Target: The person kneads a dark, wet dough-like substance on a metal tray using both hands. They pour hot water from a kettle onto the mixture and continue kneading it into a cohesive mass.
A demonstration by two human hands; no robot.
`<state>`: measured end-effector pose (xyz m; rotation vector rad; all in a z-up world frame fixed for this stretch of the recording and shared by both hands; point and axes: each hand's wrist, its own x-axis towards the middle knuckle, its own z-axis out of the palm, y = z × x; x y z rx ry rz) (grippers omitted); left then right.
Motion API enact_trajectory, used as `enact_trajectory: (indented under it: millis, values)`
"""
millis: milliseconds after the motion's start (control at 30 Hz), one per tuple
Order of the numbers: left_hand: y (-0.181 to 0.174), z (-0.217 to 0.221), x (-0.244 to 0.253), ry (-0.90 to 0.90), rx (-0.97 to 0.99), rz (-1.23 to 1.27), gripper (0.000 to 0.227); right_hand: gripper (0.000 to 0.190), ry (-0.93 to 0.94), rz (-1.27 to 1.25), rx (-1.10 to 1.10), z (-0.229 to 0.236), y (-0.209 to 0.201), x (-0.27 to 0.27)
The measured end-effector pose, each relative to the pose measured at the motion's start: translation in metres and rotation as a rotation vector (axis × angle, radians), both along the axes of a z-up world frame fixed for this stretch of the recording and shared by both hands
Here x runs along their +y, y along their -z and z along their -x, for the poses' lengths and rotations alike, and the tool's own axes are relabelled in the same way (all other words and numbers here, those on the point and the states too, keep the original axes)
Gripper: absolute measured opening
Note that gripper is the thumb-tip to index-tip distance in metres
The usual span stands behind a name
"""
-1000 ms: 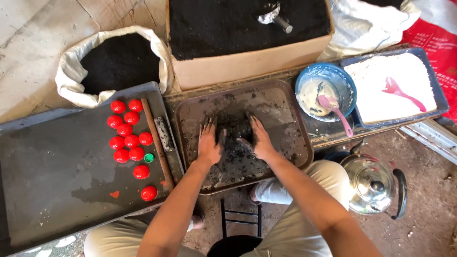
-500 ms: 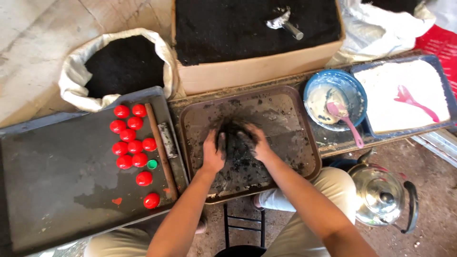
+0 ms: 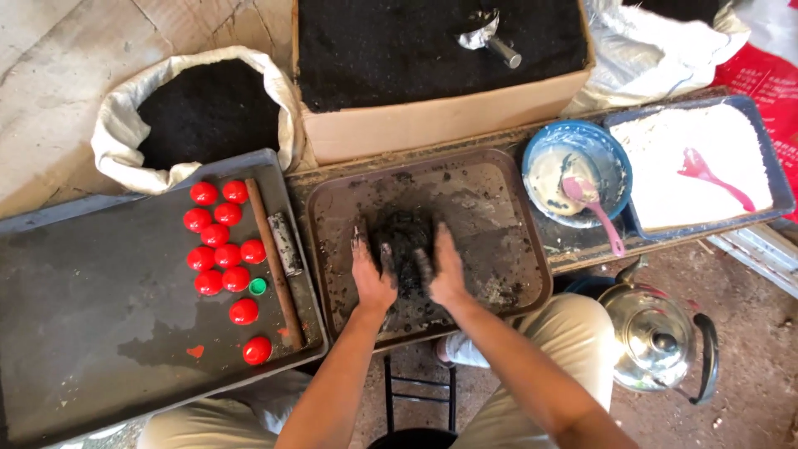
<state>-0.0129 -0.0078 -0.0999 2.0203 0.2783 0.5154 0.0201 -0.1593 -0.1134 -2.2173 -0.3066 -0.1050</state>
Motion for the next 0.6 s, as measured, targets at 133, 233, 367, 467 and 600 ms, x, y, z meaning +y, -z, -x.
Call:
enact_trajectory:
  millis: [133, 233, 367, 467, 600]
  values:
    - [-0.027, -0.009, 0.001, 0.075, -0.067, 0.077, 0.049, 0.074, -0.076, -0.165, -0.043, -0.014, -0.001, 0.017]
    - [-0.035, -0.021, -0.003, 0.12, -0.092, 0.113, 0.048, 0.07, -0.125, -0.285, -0.084, -0.024, 0.011, 0.013]
    - [-0.006, -0.023, -0.005, 0.147, -0.136, 0.128, 0.044, 0.062, -0.188, -0.502, -0.027, -0.025, 0.038, 0.011]
    - [0.026, -0.035, -0.004, 0.163, -0.141, 0.174, 0.043, 0.061, -0.232, -0.554, -0.034, -0.03, 0.045, 0.021]
    - [-0.014, -0.037, -0.003, 0.223, -0.12, 0.239, 0.042, 0.054, -0.279, -0.695, 0.0, -0.039, 0.04, 0.015]
